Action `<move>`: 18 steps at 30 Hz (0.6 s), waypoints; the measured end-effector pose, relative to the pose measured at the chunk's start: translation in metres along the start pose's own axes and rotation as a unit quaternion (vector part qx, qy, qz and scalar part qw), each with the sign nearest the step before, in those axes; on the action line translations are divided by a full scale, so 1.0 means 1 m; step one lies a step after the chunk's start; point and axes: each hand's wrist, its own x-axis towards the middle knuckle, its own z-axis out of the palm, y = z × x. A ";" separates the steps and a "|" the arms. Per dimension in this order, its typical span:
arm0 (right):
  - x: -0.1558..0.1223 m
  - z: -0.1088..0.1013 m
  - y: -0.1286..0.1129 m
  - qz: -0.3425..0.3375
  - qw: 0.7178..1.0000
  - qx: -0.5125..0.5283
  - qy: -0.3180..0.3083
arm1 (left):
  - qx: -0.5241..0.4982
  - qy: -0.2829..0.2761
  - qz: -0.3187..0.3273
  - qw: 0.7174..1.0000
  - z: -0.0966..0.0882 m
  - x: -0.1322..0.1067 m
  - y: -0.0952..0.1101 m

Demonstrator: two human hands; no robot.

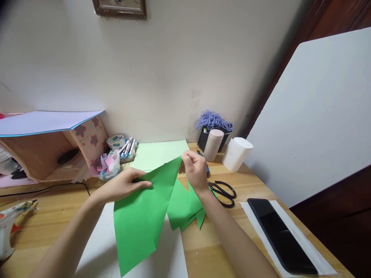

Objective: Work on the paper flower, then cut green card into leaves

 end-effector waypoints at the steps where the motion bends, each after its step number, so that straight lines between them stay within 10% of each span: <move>1: 0.000 0.000 0.001 0.006 1.000 0.006 0.002 | 0.000 -0.001 0.001 1.000 0.000 0.000 0.000; 13: 0.007 0.003 0.007 0.063 0.996 0.055 0.005 | -0.024 0.008 -0.019 0.999 -0.002 0.002 -0.003; 18: 0.015 -0.007 0.008 0.137 0.962 0.090 -0.217 | -0.028 0.017 -0.032 0.999 -0.004 0.003 -0.009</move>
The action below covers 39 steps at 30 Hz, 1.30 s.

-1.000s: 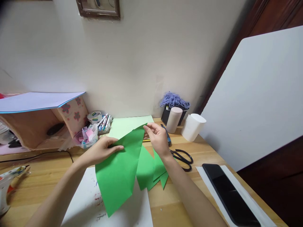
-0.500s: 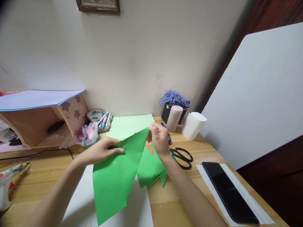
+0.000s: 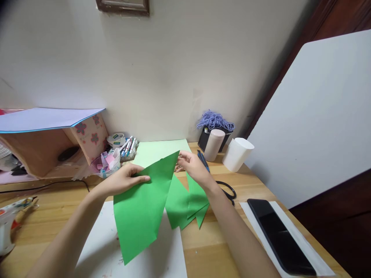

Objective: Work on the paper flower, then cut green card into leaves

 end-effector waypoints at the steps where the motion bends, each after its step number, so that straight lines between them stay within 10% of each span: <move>1: -0.001 0.000 0.000 0.007 1.000 0.004 -0.030 | 0.002 0.001 -0.002 1.000 0.000 0.000 -0.001; 14: -0.003 0.015 0.000 -0.035 0.997 -0.033 0.058 | -0.011 -0.015 -0.006 1.000 -0.001 0.001 0.000; 19: -0.004 0.018 0.007 0.023 0.997 -0.054 -0.043 | -0.021 0.002 -0.011 1.000 0.001 0.003 -0.002; 28: -0.003 0.019 0.005 0.035 0.998 -0.060 -0.003 | -0.058 -0.013 -0.033 0.998 0.001 0.003 -0.006; 34: -0.004 0.018 0.007 0.119 0.982 -0.059 -0.132 | -0.066 0.009 -0.035 0.997 -0.001 0.004 -0.009; 39: -0.006 0.022 0.012 0.117 0.978 -0.124 -0.120 | -0.053 0.005 -0.036 0.998 -0.003 0.003 -0.009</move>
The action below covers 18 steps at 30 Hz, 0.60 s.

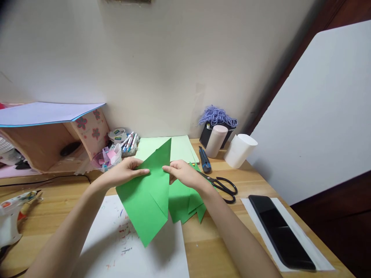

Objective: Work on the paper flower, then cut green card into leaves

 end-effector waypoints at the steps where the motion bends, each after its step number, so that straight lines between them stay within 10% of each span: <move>1: 0.000 0.003 0.000 -0.006 1.000 -0.021 -0.006 | 0.001 0.010 0.010 1.000 0.002 0.000 0.001; 9: -0.004 0.038 -0.004 -0.039 0.996 -0.030 -0.068 | -0.030 0.160 0.038 0.986 0.021 0.003 0.016; 18: 0.000 0.042 0.001 -0.047 0.995 0.009 -0.089 | -0.123 0.368 -0.032 0.921 -0.025 -0.005 -0.006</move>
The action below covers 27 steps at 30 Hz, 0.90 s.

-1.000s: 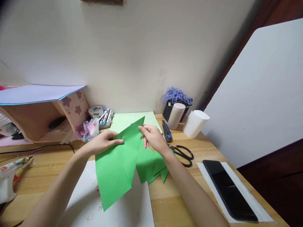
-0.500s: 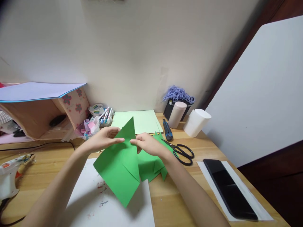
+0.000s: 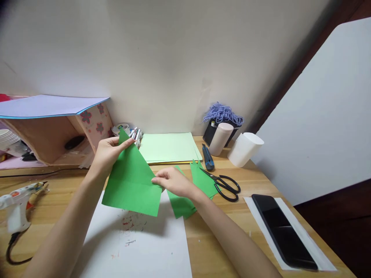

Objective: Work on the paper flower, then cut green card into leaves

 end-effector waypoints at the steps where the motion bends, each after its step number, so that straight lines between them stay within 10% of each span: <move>1: 0.000 -0.002 0.000 0.003 1.000 0.006 0.004 | -0.010 0.012 -0.009 1.000 -0.002 0.001 -0.001; 7: -0.009 -0.026 -0.001 0.038 0.994 -0.029 0.095 | -0.032 0.023 -0.011 0.999 -0.006 0.008 -0.006; 11: -0.028 -0.049 0.008 0.071 0.978 -0.081 0.178 | 0.024 -0.110 -0.035 0.993 -0.006 0.015 -0.018; 16: -0.062 -0.062 0.030 0.062 0.967 -0.179 0.169 | 0.185 -0.361 -0.038 0.913 0.009 0.009 -0.029; 21: -0.082 -0.056 0.034 0.029 0.955 -0.255 0.146 | 0.246 -0.429 0.106 0.863 0.046 -0.022 -0.026; 27: -0.096 -0.073 0.033 0.036 0.946 -0.224 0.230 | 0.242 -0.450 0.132 0.850 0.077 -0.042 -0.028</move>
